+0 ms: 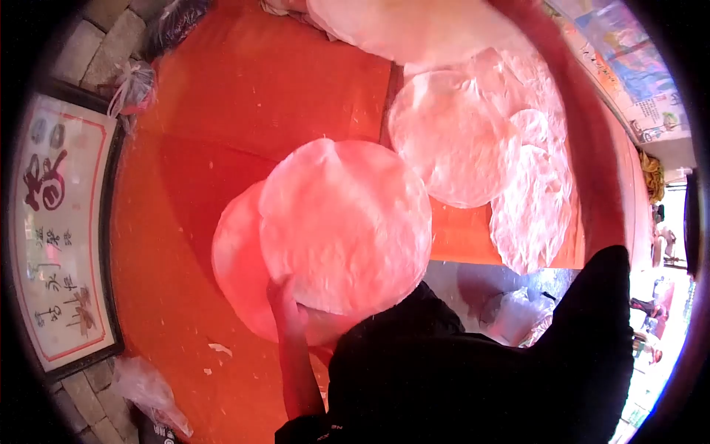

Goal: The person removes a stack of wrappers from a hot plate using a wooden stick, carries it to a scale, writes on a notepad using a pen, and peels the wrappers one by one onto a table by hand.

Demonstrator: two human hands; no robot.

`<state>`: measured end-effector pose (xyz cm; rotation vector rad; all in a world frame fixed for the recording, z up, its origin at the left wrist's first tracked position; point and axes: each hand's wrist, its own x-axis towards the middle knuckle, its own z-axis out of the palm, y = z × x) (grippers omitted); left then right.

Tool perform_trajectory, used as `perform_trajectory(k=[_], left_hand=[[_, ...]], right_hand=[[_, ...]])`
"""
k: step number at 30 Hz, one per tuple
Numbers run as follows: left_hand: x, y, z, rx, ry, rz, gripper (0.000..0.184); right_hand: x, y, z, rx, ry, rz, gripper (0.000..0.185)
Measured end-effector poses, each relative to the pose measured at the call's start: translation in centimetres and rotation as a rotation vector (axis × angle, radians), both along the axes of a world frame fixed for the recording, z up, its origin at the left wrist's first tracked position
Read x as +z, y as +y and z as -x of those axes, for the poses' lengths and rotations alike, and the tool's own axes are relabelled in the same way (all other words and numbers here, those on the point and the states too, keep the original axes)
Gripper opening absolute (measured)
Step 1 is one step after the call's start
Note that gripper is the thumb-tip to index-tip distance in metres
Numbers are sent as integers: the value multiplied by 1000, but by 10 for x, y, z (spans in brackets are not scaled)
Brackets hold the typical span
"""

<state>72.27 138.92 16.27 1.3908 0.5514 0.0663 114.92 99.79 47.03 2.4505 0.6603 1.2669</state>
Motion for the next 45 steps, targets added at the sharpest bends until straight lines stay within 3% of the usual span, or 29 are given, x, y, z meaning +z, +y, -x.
perform_trajectory(k=[1, 2, 3, 4, 5, 6, 8, 9, 10, 13, 15, 16, 18, 19, 20, 22, 23, 25, 28, 30, 33, 34, 36, 41, 45], left_hand=[[6, -1, -2, -26, -5, -59, 17], [12, -1, -4, -50, -10, -119, 18], [21, -2, -7, -8, 23, 110, 23], [27, -3, -9, 33, 57, 341, 29], [28, -4, -8, 24, 56, 343, 29], [28, -4, -4, -91, -23, -21, 33], [42, -14, -6, -208, -92, -387, 38], [66, -27, -16, -27, -1, -14, 39], [81, -34, -25, 160, 87, 357, 40], [91, -39, -34, -15, -23, 136, 42], [99, -38, -40, -39, -38, 160, 42], [109, -39, -45, -57, -54, 176, 42], [130, -49, -59, -17, -33, 310, 41], [133, -53, -65, -2, -64, 308, 40], [137, -58, -73, 10, -102, 308, 39], [148, -72, -86, 40, -107, 299, 40], [156, -75, -93, 7, -106, 319, 38], [171, -80, -109, -32, -101, 333, 36], [185, -78, -135, -82, -176, 287, 36], [209, -85, -150, -116, -327, 458, 29], [240, -90, -166, -157, -443, 589, 29], [245, -91, -169, -168, -454, 603, 29], [255, -91, -176, -186, -465, 628, 29], [259, -94, -181, -222, -416, 649, 30], [232, -109, -165, -257, -217, 621, 30]], right_hand=[[-28, 15, 15, -157, 122, 52, 8], [-58, 31, 30, -93, 198, 4, 9], [-90, 49, 46, 15, 493, -136, 15], [-161, 39, 35, 78, 392, -4, 15], [-189, 43, 71, 141, 640, -137, 17], [-237, 56, 90, 191, 571, -117, 19], [-210, 90, 172, 46, 1064, -277, 17], [-231, 95, 201, 354, 785, -605, 20], [-223, 98, 219, 225, 1137, -633, 26], [-236, 85, 252, 137, 1253, -822, 33], [-254, 64, 266, -70, 1081, -965, 37], [-257, 59, 275, -80, 1093, -970, 37], [-263, 51, 295, -329, 1079, -1093, 32], [-278, 38, 301, -329, 1182, -902, 31], [-277, 37, 305, -333, 1183, -906, 31], [-272, 40, 320, -254, 1458, -1881, 26], [-271, 41, 321, -260, 1462, -1889, 26], [-271, 44, 318, -192, 1555, -2301, 24], [-267, 46, 305, -214, 1712, -2208, 25], [-262, 56, 308, -284, 1638, -2144, 28], [-261, 70, 311, -259, 1460, -2356, 27], [-247, 79, 311, -100, 1485, -2550, 31], [-235, 76, 311, 88, 1490, -2614, 31], [-204, -19, 268, 379, 1183, -2312, 36], [-157, -109, 269, 411, 1039, -2054, 42]])
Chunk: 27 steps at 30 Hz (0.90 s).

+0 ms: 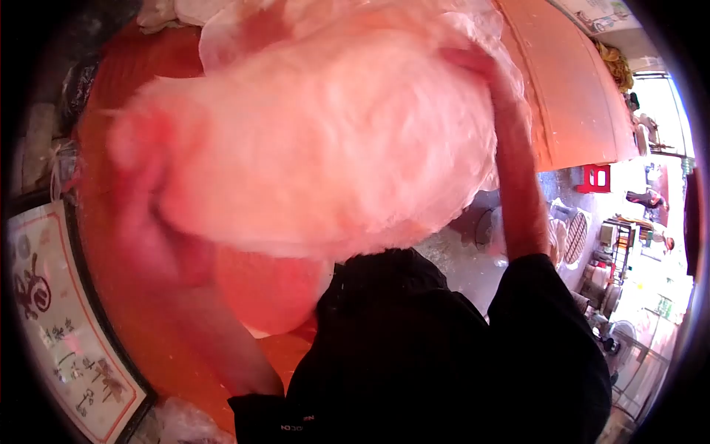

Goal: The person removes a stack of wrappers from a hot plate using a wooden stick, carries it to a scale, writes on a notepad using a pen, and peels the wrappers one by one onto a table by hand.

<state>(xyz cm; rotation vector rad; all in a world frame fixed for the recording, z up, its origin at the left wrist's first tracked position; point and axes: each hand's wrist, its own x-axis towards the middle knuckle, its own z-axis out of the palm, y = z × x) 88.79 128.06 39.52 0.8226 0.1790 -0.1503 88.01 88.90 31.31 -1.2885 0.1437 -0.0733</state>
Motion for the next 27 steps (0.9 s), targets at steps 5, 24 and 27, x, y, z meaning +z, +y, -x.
perform_trajectory(k=[5, 24, 27], left_hand=[[-122, -27, 63, -307, 256, -107, 30], [-211, 167, 286, 457, 886, -447, 50], [-210, 168, 290, 501, 832, -347, 47]], right_hand=[[-21, -79, 61, -84, 193, 313, 51], [-64, 228, 94, 500, 208, 733, 32], [-61, 270, 103, 666, 159, 729, 32]])
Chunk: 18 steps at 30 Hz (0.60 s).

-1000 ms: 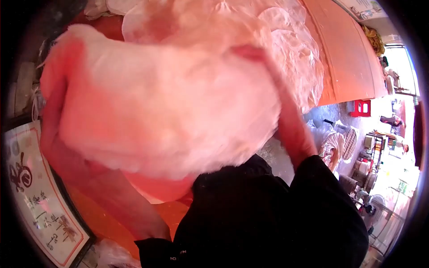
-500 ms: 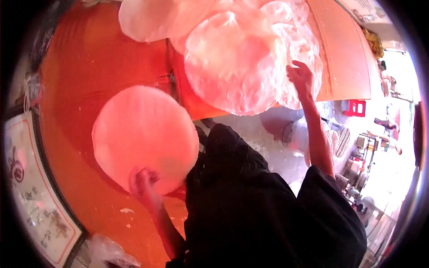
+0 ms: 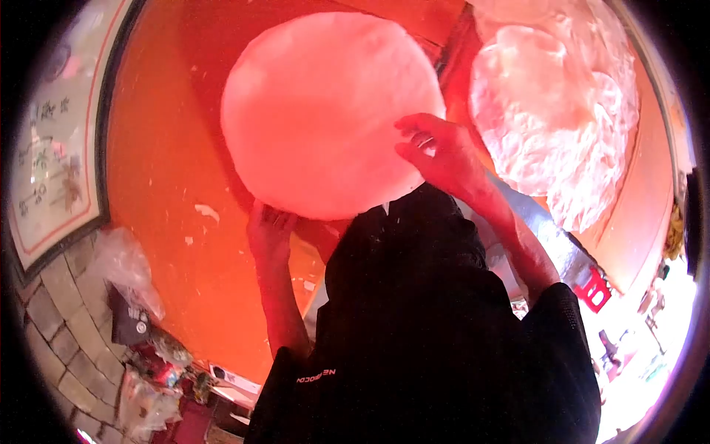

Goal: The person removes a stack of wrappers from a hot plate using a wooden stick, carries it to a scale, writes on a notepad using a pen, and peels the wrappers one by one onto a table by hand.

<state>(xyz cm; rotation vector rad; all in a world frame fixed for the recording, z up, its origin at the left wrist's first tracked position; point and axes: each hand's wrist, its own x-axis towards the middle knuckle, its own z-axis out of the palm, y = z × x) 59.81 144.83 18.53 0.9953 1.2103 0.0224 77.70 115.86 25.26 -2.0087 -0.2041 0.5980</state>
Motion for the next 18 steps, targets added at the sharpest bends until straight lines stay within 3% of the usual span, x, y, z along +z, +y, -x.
perform_trajectory(k=[8, 10, 15, 17, 18], left_hand=[[20, -12, -4, 126, -238, 214, 41], [31, -14, -3, 154, -304, 272, 40], [40, -20, -9, 144, -414, 282, 37], [39, -25, -11, 117, -455, 245, 37], [40, -28, -13, 106, -424, 168, 37]], right_hand=[[-20, 85, 50, 336, -264, -111, 40], [-19, 102, 61, 373, -514, -57, 46], [-19, 106, 50, 465, -515, -80, 45], [-18, 101, 35, 487, -225, -158, 39], [-14, 100, 30, 494, -227, -157, 39]])
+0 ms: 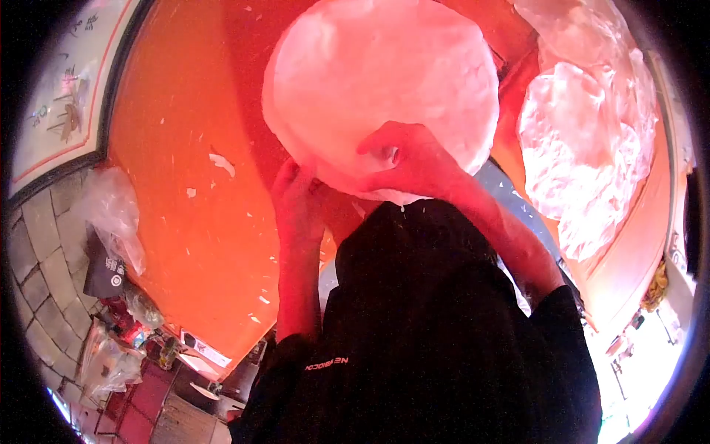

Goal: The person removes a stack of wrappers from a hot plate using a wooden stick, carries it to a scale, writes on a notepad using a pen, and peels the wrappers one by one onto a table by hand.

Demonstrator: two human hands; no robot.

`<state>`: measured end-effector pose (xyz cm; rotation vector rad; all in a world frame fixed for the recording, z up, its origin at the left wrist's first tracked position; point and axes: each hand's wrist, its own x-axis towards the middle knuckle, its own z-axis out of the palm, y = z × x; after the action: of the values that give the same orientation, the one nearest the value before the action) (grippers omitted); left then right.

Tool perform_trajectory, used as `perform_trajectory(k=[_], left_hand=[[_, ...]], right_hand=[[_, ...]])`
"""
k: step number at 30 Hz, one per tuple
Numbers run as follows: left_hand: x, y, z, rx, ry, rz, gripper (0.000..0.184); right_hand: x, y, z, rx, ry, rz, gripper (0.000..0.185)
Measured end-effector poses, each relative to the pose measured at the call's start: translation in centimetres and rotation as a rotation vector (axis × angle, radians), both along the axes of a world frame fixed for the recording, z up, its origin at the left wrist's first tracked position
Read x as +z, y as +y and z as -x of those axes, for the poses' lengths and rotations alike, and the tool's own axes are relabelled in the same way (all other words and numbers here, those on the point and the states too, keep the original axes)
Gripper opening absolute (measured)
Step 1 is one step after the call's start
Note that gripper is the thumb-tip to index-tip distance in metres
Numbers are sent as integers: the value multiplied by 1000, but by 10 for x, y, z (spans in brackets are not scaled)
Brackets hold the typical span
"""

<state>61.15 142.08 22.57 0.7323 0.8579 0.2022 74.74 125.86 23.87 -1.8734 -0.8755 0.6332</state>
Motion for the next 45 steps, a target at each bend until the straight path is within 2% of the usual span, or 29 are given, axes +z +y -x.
perform_trajectory(k=[2, 3, 5, 7, 8, 10, 13, 15, 18, 22, 24, 25, 26, 28, 29, 31, 32, 34, 35, 37, 39, 42, 45], left_hand=[[-3, -2, -3, 5, 33, -72, 38], [-7, -2, -3, -20, 48, -145, 40], [-10, -3, -4, -36, 67, -219, 43], [-9, -10, -10, 5, -120, -117, 53], [-3, -13, -12, 7, -115, -117, 53], [7, -17, -17, 128, -180, 80, 41], [9, -20, -22, 123, -226, 144, 35], [6, -18, -23, 83, -194, 84, 33], [2, -17, -25, 46, -154, 1, 31], [1, -16, -29, 98, -88, -39, 32], [8, -19, -34, 109, -61, -62, 33], [10, -20, -37, 118, -34, -86, 34], [8, -21, -37, 118, -33, -87, 34], [4, -21, -36, 127, -45, -136, 37], [4, -21, -36, 130, -43, -138, 37], [7, -23, -37, 100, -8, -185, 42], [8, -24, -40, 94, -15, -186, 42], [4, -22, -34, 71, 19, -174, 43], [-3, -18, -28, 42, 49, -155, 44], [-18, -12, -25, 7, 45, -66, 45], [-29, -9, -20, 5, 57, -32, 47], [-32, -6, -7, 22, 78, -66, 49], [-33, 9, 6, 33, 71, -112, 51]], right_hand=[[12, -1, -12, 21, 366, 151, 35], [13, -1, -15, 50, 429, 171, 37], [7, -1, -15, 57, 474, 156, 37], [5, 1, -13, 65, 519, 140, 37], [7, 3, -10, 39, 501, 146, 37], [10, 5, -10, 12, 484, 151, 36], [16, 5, -13, 19, 414, 142, 36], [18, 4, -14, 31, 145, 134, 34], [30, 1, -28, 34, 263, 204, 33], [17, -5, -37, -17, 297, 267, 35], [18, 2, -24, -44, 100, 179, 37], [17, 0, -17, 20, 37, 64, 37], [17, -1, -15, 20, 37, 64, 37], [15, -1, -12, 34, -239, 76, 33], [13, 1, -13, 37, -237, 74, 33], [10, 5, -14, -164, -236, 64, 25], [11, 10, -10, -170, -242, 63, 25], [16, 28, 7, 97, -469, 159, 22], [9, 34, 14, 82, -486, 173, 22], [-17, 27, -9, 61, -214, 215, 16], [1, 10, -46, 20, -44, 199, 15], [33, -55, -130, -322, 151, 6, 15], [69, -145, -211, -601, 227, -219, 15]])
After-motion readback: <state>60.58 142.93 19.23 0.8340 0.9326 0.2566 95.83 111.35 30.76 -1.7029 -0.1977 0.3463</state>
